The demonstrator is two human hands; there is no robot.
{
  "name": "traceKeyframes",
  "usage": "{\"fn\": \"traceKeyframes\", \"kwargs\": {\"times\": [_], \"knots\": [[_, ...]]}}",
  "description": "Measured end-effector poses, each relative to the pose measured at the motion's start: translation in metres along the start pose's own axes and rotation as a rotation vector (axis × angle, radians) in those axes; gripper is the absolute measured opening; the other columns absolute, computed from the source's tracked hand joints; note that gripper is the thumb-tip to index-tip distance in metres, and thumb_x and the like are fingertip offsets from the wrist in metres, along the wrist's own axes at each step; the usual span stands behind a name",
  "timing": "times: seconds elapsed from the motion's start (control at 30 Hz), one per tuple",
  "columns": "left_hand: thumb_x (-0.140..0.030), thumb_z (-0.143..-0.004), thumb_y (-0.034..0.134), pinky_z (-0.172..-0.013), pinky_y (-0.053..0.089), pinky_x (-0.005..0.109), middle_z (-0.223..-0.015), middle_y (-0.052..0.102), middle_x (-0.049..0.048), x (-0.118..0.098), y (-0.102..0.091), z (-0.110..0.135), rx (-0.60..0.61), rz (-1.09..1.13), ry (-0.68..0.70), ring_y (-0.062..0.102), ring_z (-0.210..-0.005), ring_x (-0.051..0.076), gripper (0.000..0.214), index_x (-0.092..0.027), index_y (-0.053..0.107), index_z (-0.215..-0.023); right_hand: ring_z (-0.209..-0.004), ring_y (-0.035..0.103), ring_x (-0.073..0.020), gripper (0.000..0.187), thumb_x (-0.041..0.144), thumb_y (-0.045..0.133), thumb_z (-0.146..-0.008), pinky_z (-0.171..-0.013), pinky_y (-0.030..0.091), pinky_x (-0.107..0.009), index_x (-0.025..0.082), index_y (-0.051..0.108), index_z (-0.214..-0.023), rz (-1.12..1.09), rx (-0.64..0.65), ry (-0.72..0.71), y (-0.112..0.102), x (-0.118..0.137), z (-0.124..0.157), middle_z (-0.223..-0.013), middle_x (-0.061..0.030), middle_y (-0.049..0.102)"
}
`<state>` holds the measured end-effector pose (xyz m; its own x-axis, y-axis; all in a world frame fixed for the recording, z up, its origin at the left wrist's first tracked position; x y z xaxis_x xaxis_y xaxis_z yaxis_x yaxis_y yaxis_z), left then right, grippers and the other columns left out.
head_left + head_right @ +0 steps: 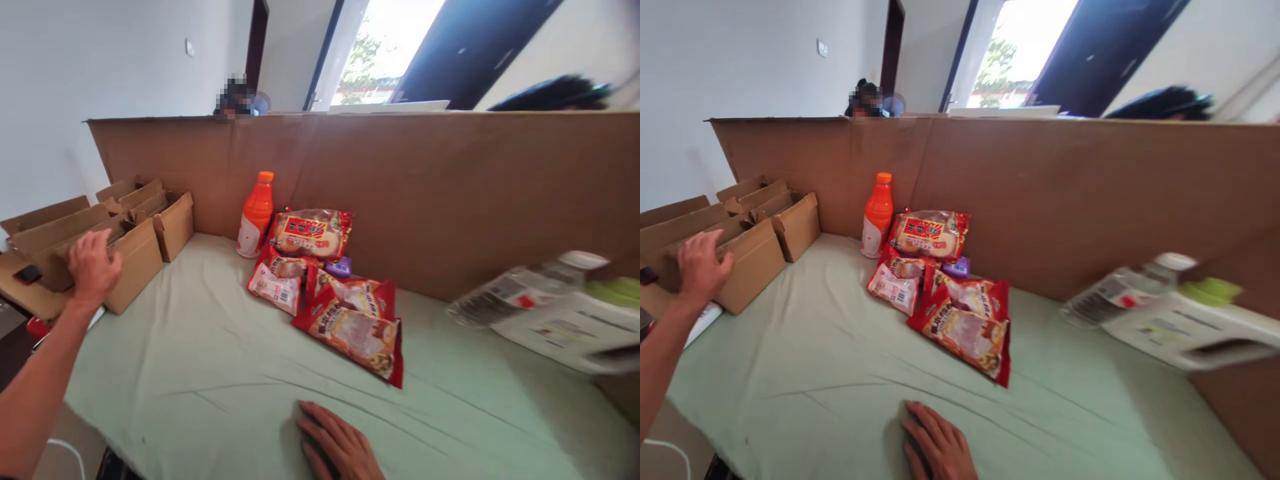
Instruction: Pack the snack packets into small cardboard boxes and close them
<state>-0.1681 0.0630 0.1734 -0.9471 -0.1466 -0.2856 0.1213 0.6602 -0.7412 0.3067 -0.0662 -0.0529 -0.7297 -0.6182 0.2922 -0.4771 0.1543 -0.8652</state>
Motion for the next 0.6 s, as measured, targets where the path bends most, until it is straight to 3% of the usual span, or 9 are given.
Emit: {"fn": "traceKeyframes", "kwargs": {"times": [0.1,0.2,0.27,0.43,0.5,0.6], "knots": [[-0.030,-0.088,0.049,-0.107,0.040,0.060,-0.103,0.073,0.0032,0.009,0.000,-0.010,0.078,-0.034,-0.010,0.062,-0.118,0.037,0.037,-0.017,0.066,-0.119,-0.115,0.069,-0.0311,0.028,0.027,0.053,-0.093,-0.088,0.060,-0.050,0.028,0.075,-0.111,-0.011,0.009,0.062,-0.005,0.011,-0.008,-0.128,-0.0085,0.072],[-0.033,-0.085,0.052,-0.096,0.050,0.056,-0.072,0.067,0.0004,0.004,0.001,-0.006,0.096,0.019,0.014,0.068,-0.097,0.035,0.022,-0.022,0.069,-0.093,-0.114,0.069,-0.0314,0.027,0.023,0.052,-0.092,-0.088,0.060,-0.051,0.025,0.075,-0.107,-0.027,0.002,0.098,-0.010,0.019,-0.018,-0.125,-0.0111,0.073],[-0.035,-0.083,0.055,-0.092,0.052,0.052,-0.068,0.064,0.0004,-0.007,-0.003,0.007,0.100,0.066,0.074,0.067,-0.088,0.033,0.016,-0.026,0.067,-0.087,-0.113,0.069,-0.0318,0.026,0.022,0.052,-0.092,-0.088,0.060,-0.052,0.023,0.074,-0.105,-0.052,-0.027,0.113,-0.014,0.021,-0.020,-0.123,-0.0126,0.073],[-0.039,-0.088,0.059,-0.090,0.053,0.037,-0.094,0.073,-0.0031,-0.069,-0.027,0.070,0.297,0.418,0.421,0.068,-0.089,0.024,0.017,-0.028,0.068,-0.097,-0.110,0.071,-0.0299,0.022,0.031,0.055,-0.094,-0.090,0.060,-0.049,0.022,0.074,-0.102,-0.225,-0.191,0.287,-0.018,0.006,-0.009,-0.123,-0.0146,0.073],[-0.031,-0.089,0.058,-0.099,0.051,0.040,-0.088,0.074,-0.0013,-0.105,-0.035,0.099,0.404,0.543,0.645,0.070,-0.087,0.023,0.012,-0.028,0.069,-0.094,-0.114,0.070,-0.0298,0.026,0.038,0.056,-0.096,-0.094,0.059,-0.048,0.022,0.074,-0.103,-0.332,-0.283,0.438,-0.020,-0.004,-0.002,-0.126,-0.0156,0.071],[-0.011,-0.088,0.053,-0.110,0.047,0.041,-0.081,0.072,-0.0026,-0.150,-0.046,0.135,0.569,0.611,0.900,0.069,-0.078,0.018,0.022,-0.028,0.066,-0.096,-0.119,0.067,-0.0303,0.035,0.048,0.055,-0.096,-0.100,0.055,-0.048,0.021,0.074,-0.106,-0.511,-0.378,0.594,-0.023,-0.010,0.002,-0.130,-0.0147,0.069]]}}
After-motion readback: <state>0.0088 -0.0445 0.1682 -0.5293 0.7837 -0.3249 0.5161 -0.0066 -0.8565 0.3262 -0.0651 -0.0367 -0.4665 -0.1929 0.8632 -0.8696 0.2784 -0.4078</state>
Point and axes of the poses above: each hand's wrist, its own z-axis away from the middle knuckle, its own y-axis out of the palm, x = y × z, the point moved 3 cm from there along -z, towards the middle knuckle
